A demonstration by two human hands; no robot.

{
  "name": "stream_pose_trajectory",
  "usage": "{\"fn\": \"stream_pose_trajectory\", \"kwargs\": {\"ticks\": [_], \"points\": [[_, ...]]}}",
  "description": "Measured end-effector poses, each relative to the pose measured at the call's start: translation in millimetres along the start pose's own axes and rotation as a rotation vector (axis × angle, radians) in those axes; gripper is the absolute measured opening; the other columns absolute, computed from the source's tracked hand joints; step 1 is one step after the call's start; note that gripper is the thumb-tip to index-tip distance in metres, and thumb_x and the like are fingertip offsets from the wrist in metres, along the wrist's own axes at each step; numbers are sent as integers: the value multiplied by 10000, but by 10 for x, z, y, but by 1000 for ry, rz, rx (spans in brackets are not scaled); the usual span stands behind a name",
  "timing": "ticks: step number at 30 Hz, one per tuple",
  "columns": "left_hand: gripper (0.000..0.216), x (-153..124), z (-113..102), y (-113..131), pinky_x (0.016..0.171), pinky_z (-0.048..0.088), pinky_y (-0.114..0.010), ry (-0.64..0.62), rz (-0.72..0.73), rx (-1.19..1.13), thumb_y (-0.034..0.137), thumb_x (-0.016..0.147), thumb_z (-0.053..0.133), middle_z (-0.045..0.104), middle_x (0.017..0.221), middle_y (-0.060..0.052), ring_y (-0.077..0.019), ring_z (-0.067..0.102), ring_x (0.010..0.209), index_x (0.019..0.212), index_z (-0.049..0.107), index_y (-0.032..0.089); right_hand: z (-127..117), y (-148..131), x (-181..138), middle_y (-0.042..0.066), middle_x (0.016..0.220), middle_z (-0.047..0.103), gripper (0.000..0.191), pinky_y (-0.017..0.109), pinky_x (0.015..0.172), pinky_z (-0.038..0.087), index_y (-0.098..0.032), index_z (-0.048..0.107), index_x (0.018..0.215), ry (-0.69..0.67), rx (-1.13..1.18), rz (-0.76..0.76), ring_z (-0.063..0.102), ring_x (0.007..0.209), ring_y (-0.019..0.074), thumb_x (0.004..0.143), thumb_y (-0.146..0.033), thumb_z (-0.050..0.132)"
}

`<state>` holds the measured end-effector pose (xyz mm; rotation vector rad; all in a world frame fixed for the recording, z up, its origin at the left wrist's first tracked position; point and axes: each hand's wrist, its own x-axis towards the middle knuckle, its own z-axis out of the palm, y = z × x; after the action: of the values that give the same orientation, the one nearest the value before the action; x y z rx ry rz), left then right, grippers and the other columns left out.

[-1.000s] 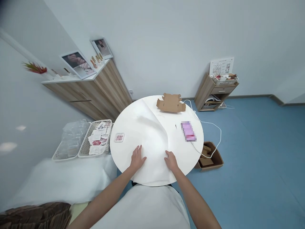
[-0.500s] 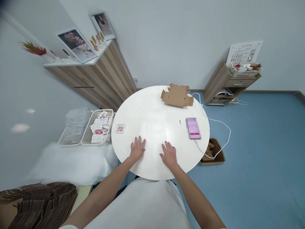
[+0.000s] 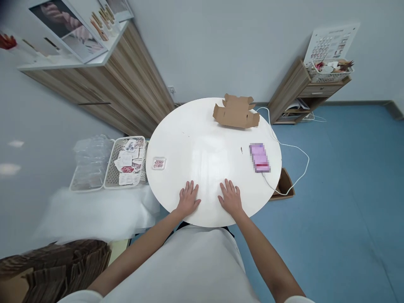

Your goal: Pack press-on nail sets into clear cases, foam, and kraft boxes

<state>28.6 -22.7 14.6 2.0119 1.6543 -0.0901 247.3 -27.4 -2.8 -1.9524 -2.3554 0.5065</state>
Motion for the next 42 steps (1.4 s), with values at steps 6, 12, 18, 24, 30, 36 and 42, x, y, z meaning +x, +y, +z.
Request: {"fn": "stream_pose_trajectory", "kwargs": {"ticks": [6, 12, 18, 24, 30, 36, 42], "points": [[544, -70, -27, -114, 1015, 92, -474, 72, 117, -176, 317, 751, 502, 143, 1423, -88, -291, 38, 1301, 1268, 344, 252, -90, -20, -68, 101, 1417, 162, 550, 486, 979, 138, -208, 323, 1279, 26, -77, 74, 146, 1278, 307, 768, -379, 434], [599, -25, -336, -636, 1023, 107, -452, 246, 19, -252, 395, 789, 440, 76, 1434, -86, -257, 22, 1307, 1322, 233, 216, -124, -573, 232, 108, 1398, 214, 539, 462, 984, 179, -196, 319, 1278, 36, 66, -3, 185, 1269, 290, 781, -373, 431], [572, 313, -734, -1573, 1055, 131, -361, 511, -309, -558, 315, 801, 427, 200, 1402, -107, -206, 145, 1295, 1316, 237, 155, 40, -1527, 1031, 90, 1265, 411, 480, 362, 935, 346, -190, 375, 1231, -94, 585, -1, 414, 1131, 199, 760, -253, 438], [491, 567, -764, -1974, 1025, 245, -314, 422, -466, -1036, 250, 813, 390, 332, 1351, -87, -179, 322, 1229, 1290, 306, 168, 176, -2105, 1546, 70, 1306, 385, 622, 325, 932, 370, -207, 346, 1258, -264, 1074, 160, 400, 1166, 173, 655, -122, 473], [444, 570, -683, -1896, 1006, 284, -307, 448, -482, -1153, 206, 793, 425, 407, 1304, -73, -175, 371, 1198, 1235, 395, 181, 272, -2306, 1662, 47, 1317, 379, 667, 351, 971, 332, -214, 366, 1248, -272, 1274, 199, 338, 1216, 192, 603, -110, 499], [407, 426, -540, -1563, 969, 338, -315, 411, -371, -1250, 271, 796, 449, 451, 1267, -72, -185, 410, 1168, 1194, 445, 185, 254, -1940, 1347, 63, 1258, 426, 610, 335, 958, 355, -197, 409, 1209, -162, 1189, 211, 432, 1130, 177, 611, -122, 506], [363, 297, -326, -817, 958, 348, -333, 363, -202, -1196, 269, 794, 450, 508, 1209, -70, -187, 458, 1119, 1143, 498, 180, 103, -1257, 845, 46, 1179, 453, 516, 338, 919, 390, -231, 496, 1119, 0, 894, 128, 457, 1062, 165, 630, -82, 430]]}}
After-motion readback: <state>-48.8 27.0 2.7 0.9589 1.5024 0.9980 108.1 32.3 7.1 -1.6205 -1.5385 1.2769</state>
